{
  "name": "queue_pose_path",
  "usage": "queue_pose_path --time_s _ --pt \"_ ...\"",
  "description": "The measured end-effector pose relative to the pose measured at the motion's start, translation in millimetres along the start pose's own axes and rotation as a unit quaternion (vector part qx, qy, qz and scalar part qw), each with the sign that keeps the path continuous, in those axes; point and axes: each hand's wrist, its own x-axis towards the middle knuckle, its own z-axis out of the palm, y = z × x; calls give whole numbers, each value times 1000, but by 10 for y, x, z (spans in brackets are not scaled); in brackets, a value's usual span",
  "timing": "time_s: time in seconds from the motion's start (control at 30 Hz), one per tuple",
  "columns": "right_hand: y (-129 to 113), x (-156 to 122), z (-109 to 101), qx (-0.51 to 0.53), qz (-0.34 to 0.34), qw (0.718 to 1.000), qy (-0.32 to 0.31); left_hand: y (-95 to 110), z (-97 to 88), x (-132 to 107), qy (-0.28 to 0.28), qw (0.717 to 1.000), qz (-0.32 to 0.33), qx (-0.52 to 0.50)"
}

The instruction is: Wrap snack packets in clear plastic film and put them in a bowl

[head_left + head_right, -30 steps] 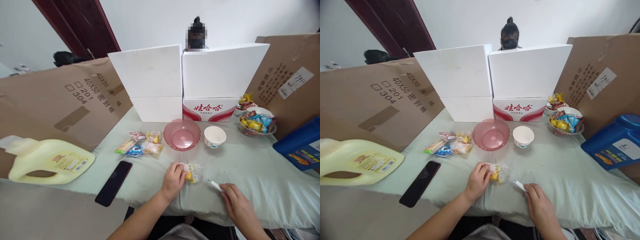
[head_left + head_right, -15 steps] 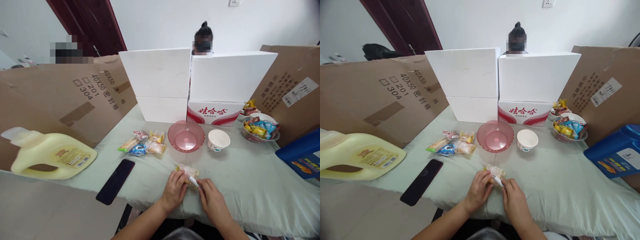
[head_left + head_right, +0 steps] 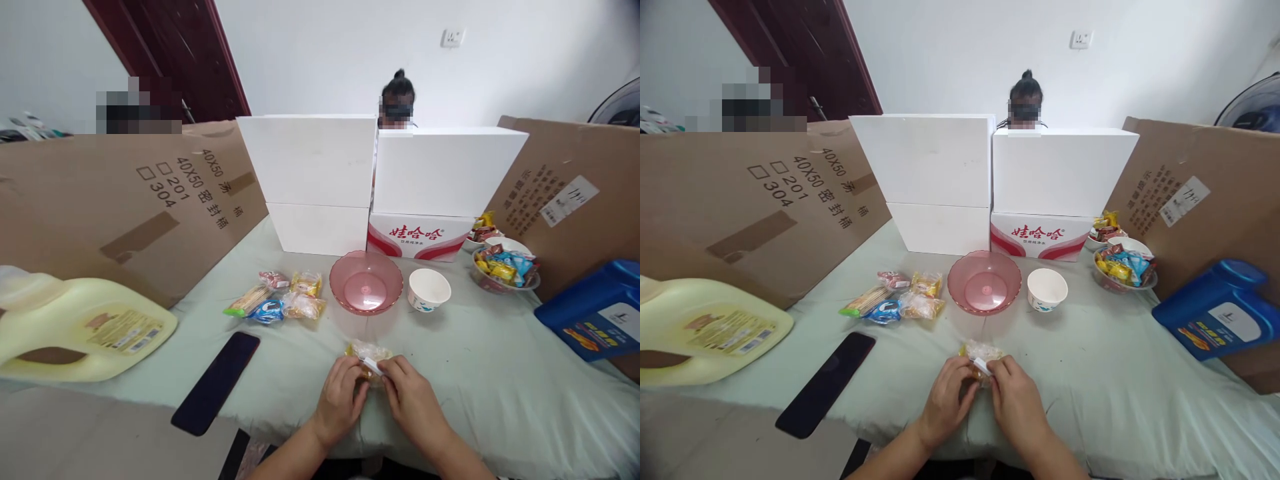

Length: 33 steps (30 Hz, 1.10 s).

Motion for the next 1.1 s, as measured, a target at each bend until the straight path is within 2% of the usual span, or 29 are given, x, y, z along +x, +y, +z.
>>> queue_pose_path --time_s 0.1,0.17,0.3,0.37,0.43,0.53,0.6,0.63,0.67,0.73,0.8,0.83,0.9,0.97,1.03,1.1 --pt "75 -43 -93 -7 17 1000 -25 -8 10 -22 -21 1000 -4 -9" --pt "242 -144 -217 -19 39 999 -29 -22 11 -35 -25 999 -27 -17" --pt "808 -447 -453 -94 91 991 31 -85 -7 17 -15 986 -149 -70" --pt "1064 -565 -506 -145 110 981 69 -122 -23 106 -34 968 -214 -128" --pt "1179 -609 -512 -183 91 973 111 -156 -33 214 -44 939 -277 -197" --pt "997 -537 -466 -165 3 969 182 -224 -46 337 0 877 -374 -301" --pt "694 -440 -415 -98 -65 972 205 -295 -79 364 45 845 -410 -340" --pt "523 -391 -384 -58 -101 973 199 -333 -110 359 69 840 -416 -341" --pt "360 -343 -350 -23 -136 975 177 -367 -154 343 100 844 -414 -325" --pt "108 -256 -267 25 -190 975 111 -399 -275 281 166 877 -377 -249" --pt "0 -174 -167 39 -204 976 61 -356 -418 198 200 926 -282 -151" --pt "1 -134 -113 31 -197 978 56 -305 -485 157 197 950 -216 -109" --pt "80 -54 -4 -10 -162 984 78 -172 -585 94 155 983 -80 -64" --pt "193 18 91 -63 -120 984 112 -50 -615 76 89 994 16 -64" --pt "272 70 156 -94 -91 985 112 4 -572 105 8 997 48 -61" --pt "291 93 181 -95 -77 989 88 -28 -483 164 -62 998 22 -7"
